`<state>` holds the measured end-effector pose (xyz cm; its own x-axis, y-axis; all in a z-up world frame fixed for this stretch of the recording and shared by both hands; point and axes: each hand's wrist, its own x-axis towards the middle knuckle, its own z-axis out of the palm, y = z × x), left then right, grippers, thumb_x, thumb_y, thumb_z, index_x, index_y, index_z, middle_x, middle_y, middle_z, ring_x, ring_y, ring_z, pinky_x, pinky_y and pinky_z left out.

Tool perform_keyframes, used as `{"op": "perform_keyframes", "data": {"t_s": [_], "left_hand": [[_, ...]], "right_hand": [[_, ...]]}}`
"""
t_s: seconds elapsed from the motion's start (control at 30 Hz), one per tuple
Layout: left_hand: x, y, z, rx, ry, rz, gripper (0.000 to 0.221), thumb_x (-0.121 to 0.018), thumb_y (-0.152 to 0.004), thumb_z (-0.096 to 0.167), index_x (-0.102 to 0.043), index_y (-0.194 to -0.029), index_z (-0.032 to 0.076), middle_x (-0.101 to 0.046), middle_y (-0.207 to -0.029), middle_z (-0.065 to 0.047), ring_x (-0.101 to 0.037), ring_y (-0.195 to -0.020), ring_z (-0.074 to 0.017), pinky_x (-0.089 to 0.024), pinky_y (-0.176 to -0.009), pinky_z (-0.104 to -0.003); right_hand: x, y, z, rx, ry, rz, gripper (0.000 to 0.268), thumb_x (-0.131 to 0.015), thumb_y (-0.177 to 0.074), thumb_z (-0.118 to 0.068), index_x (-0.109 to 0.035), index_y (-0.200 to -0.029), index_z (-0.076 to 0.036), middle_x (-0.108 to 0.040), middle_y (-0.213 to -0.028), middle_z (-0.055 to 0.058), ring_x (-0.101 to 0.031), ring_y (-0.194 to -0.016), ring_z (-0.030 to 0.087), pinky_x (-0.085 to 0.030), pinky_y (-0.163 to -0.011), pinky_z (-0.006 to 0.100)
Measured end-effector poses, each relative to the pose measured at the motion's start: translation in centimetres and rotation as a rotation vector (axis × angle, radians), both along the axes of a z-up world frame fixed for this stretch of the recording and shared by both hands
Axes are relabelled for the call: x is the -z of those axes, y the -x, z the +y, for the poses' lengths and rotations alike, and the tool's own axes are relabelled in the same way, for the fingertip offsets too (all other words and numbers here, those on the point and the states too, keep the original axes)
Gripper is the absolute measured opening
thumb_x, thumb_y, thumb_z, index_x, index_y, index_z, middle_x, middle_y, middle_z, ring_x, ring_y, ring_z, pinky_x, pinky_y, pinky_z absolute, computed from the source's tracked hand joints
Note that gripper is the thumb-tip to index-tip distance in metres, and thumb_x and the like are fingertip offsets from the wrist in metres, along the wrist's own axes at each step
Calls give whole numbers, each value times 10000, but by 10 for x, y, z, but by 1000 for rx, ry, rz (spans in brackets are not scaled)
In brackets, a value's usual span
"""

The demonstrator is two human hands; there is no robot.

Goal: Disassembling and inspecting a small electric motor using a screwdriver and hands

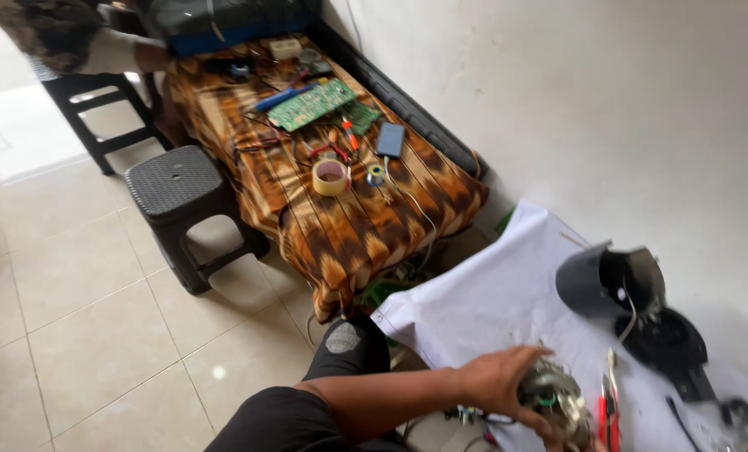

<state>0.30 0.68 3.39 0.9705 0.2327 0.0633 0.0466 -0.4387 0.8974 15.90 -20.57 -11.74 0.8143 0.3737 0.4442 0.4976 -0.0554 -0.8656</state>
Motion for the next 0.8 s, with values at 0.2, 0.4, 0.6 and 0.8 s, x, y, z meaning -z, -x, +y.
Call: {"op": "perform_keyframes", "data": {"t_s": [0.2,0.4,0.6,0.8], "left_hand": [[94,-30,11,-33,106,-12,1187,-929,-621,448,-293,-1588,184,-536,-1407,-267,-602,-1225,-483,-519,-1051,-569],[47,-21,-7,-27,107,53,1171,-957,-684,264,-252,-1603,92,-511,-1438,-304,-627,-1212,-508,-548,-1044,-574],[39,-22,-10,1,140,-23,1133,-965,-698,217,-288,-1599,95,-437,-1514,-305,-560,-1282,-540,-540,-1073,-531],[42,-23,-8,19,159,-33,1204,-1009,-635,270,-295,-1587,86,-483,-1470,-267,-591,-1275,-487,-544,-1056,-532]], "right_hand": [[-22,64,16,308,4,128,700,-956,-739,-91,-594,-1316,71,-631,-1141,341,-687,-961,466,-589,-819,485],[-41,81,15,280,-101,146,619,-939,-813,-94,-548,-1271,47,-661,-1182,247,-746,-877,346,-626,-739,422],[-53,86,9,181,-90,153,583,-845,-893,-102,-528,-1353,65,-575,-1249,274,-717,-952,396,-618,-797,462],[-53,82,9,217,-105,182,688,-891,-846,-88,-478,-1377,57,-666,-1144,261,-742,-878,344,-614,-768,414]]}}
